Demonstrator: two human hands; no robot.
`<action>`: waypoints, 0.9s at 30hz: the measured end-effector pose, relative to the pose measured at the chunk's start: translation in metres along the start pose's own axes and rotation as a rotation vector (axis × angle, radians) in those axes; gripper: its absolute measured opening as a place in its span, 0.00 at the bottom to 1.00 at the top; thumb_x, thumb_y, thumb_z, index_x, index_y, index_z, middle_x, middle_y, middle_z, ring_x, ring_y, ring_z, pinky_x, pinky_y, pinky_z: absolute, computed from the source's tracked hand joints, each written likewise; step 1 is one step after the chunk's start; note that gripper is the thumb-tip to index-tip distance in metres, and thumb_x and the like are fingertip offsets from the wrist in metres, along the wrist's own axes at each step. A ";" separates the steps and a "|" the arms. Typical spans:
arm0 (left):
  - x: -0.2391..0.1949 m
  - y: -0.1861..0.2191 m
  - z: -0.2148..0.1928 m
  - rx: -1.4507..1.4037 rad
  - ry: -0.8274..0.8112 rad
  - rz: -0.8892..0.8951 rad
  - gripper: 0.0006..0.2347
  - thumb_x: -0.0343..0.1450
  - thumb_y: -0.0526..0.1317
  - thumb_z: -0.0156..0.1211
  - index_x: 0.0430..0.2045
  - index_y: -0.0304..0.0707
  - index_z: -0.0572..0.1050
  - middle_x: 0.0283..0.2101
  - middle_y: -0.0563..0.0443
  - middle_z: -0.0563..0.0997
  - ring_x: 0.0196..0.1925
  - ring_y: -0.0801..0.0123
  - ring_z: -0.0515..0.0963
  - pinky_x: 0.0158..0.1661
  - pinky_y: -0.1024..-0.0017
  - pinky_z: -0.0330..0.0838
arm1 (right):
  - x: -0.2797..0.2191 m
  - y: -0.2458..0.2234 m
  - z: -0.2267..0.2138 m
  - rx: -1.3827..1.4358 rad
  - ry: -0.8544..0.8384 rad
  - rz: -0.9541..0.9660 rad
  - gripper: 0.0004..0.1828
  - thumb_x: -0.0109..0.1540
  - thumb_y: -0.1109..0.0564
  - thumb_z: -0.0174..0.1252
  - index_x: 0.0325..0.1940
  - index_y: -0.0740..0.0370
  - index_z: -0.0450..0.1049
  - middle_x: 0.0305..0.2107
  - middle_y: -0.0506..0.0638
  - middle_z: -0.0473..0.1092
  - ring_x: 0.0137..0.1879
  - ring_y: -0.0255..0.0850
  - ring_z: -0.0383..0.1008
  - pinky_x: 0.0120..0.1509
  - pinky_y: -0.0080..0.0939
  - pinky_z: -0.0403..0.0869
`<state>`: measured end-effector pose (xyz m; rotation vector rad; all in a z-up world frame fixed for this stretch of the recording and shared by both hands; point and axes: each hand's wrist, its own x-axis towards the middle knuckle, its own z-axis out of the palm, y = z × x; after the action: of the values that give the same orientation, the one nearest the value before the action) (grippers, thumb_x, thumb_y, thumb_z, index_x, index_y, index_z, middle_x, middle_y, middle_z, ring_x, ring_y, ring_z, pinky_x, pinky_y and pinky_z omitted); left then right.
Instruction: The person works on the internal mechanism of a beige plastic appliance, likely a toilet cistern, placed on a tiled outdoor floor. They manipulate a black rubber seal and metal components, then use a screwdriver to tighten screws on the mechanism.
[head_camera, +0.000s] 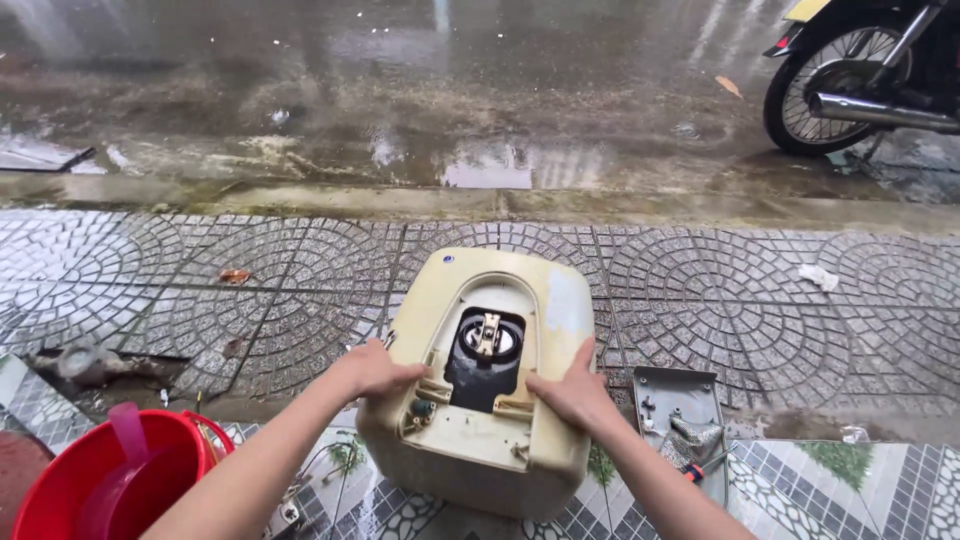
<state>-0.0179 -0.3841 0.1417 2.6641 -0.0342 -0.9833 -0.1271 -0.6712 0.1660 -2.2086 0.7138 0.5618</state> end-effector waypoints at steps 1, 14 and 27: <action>0.011 -0.004 0.000 0.018 0.015 -0.012 0.53 0.58 0.79 0.58 0.62 0.27 0.63 0.65 0.35 0.75 0.69 0.49 0.73 0.66 0.56 0.69 | -0.001 0.002 0.003 -0.032 -0.018 0.009 0.81 0.50 0.15 0.63 0.82 0.58 0.21 0.69 0.78 0.50 0.76 0.68 0.57 0.77 0.67 0.59; -0.049 0.045 -0.046 0.142 0.114 0.076 0.46 0.64 0.70 0.63 0.67 0.33 0.58 0.69 0.37 0.63 0.65 0.42 0.75 0.63 0.48 0.73 | 0.006 -0.046 -0.005 -0.391 0.205 -0.231 0.55 0.56 0.34 0.60 0.82 0.42 0.43 0.77 0.64 0.31 0.81 0.64 0.40 0.75 0.77 0.56; 0.029 0.034 -0.005 0.075 0.419 0.244 0.34 0.67 0.61 0.48 0.69 0.47 0.60 0.68 0.48 0.65 0.56 0.34 0.79 0.55 0.46 0.74 | 0.018 -0.047 0.021 -0.724 0.051 -0.346 0.47 0.51 0.53 0.54 0.76 0.27 0.59 0.79 0.52 0.27 0.81 0.72 0.31 0.68 0.85 0.57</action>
<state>0.0102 -0.4194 0.1364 2.7925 -0.3009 -0.3462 -0.0872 -0.6345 0.1660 -2.9359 0.1299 0.6520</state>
